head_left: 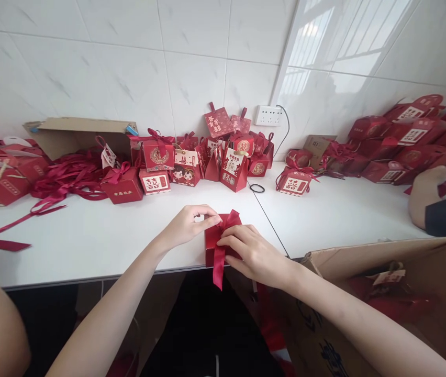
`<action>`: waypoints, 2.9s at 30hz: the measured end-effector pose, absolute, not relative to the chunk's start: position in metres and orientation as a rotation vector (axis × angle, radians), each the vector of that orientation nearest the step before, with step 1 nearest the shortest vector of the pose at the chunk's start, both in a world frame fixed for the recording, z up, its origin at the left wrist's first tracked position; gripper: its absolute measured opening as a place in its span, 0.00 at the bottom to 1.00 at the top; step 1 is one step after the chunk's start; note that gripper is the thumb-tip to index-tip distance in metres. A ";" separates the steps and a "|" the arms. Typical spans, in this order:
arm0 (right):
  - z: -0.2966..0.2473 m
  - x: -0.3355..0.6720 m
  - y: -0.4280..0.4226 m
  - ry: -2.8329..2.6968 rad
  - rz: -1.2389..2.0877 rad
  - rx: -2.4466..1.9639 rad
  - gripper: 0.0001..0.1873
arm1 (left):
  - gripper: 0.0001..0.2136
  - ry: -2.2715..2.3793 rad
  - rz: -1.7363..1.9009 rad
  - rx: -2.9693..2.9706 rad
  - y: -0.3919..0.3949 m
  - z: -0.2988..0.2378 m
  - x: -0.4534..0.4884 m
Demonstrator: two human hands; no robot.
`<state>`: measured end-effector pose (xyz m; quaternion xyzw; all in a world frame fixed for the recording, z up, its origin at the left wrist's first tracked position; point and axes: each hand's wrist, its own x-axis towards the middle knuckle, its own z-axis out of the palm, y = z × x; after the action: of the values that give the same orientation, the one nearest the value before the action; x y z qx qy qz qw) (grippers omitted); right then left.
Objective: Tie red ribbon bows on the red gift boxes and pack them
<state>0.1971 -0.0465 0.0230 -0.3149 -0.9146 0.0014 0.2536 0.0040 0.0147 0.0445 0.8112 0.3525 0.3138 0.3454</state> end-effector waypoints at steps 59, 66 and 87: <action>0.012 0.194 -0.046 -2.342 -0.296 -0.728 0.07 | 0.10 0.841 0.732 1.951 0.027 0.043 0.005; 0.008 0.190 -0.050 -2.275 -0.399 -0.668 0.04 | 0.10 0.962 0.790 2.096 0.025 0.034 0.002; 0.020 0.169 -0.054 -2.182 -0.298 -0.607 0.06 | 0.07 0.922 0.782 2.138 0.015 0.023 0.020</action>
<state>0.1695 -0.0540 0.0203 -0.2418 -0.8687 -0.1186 0.4156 0.0198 0.0153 0.0230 0.8199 0.3537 0.2998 0.3359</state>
